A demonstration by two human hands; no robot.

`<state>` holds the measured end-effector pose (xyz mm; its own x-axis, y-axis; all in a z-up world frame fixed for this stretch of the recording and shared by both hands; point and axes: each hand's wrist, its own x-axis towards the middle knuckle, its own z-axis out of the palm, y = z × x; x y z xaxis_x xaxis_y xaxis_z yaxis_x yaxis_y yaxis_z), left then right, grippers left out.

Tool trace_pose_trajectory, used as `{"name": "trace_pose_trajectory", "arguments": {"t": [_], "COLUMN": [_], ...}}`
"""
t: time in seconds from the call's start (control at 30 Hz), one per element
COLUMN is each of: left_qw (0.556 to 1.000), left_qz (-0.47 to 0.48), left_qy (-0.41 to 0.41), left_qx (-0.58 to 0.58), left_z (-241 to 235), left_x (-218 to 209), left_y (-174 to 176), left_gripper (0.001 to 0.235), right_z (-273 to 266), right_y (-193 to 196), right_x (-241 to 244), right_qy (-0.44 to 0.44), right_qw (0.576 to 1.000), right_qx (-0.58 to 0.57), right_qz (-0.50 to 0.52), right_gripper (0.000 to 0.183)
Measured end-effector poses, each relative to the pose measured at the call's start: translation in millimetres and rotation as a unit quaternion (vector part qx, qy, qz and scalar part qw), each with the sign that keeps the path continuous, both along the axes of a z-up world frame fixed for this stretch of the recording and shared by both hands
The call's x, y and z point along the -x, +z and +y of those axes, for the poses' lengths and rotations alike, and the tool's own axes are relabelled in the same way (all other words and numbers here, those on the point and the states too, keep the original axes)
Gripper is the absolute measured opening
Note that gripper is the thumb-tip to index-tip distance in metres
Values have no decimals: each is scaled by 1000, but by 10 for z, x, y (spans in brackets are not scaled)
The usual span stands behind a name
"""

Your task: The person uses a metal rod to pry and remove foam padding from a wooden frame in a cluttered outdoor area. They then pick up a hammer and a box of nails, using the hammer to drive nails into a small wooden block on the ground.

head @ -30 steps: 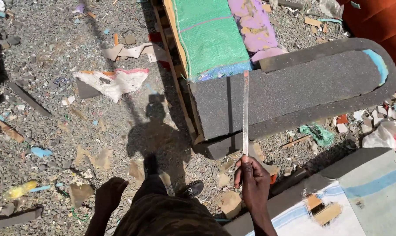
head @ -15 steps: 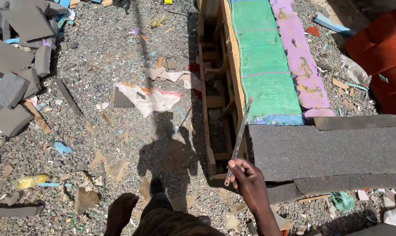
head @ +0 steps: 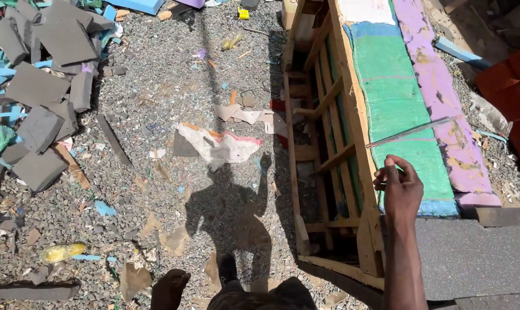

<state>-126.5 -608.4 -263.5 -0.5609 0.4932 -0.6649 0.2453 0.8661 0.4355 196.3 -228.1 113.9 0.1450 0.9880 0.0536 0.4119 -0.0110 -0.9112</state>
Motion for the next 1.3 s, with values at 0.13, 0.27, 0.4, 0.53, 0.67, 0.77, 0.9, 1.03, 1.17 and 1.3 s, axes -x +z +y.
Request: {"name": "trace_pose_trajectory", "arguments": {"t": [0.13,0.27,0.4,0.53,0.67,0.77,0.9,1.03,1.17,1.3], "left_qw": [997,986,940,937,964,971,987,990,976,973], "left_qz": [-7,-31,-226,-227,-185,-179,-128,-105,-114,-104], "left_qy": [42,81,166,141,53,35,-17,5,58,48], "left_qx": [-58,-146,-195,-225,-181,-152,-95,-97,-177,-202], "left_z": [482,1121,2006,2740,3537,4219,5049,5966,6684,7109], "left_x": [246,299,242,318,628,944,1402,1948,2340,2530], "left_y": [376,803,1338,1217,1278,1042,1143,1736,2094,2171], "left_gripper": [36,44,53,25,33,30,30,34,44,39], "right_z": [-496,-735,-511,-22,744,1568,2593,3475,4214,4590], "right_y": [-679,-1122,-1227,-1097,-1399,-1498,-1105,-865,-664,-520], "right_x": [551,972,1322,1869,2343,2673,2975,3129,3184,3251], "right_qy": [82,173,252,316,275,251,290,278,241,248], "right_qw": [991,957,938,926,898,893,926,946,958,961], "right_qx": [99,233,235,198,338,354,238,168,147,121], "right_qz": [34,24,-33,-53,61,117,-47,-7,-40,-23], "right_gripper": [23,11,18,15,32,18,33,21,20,12]}}
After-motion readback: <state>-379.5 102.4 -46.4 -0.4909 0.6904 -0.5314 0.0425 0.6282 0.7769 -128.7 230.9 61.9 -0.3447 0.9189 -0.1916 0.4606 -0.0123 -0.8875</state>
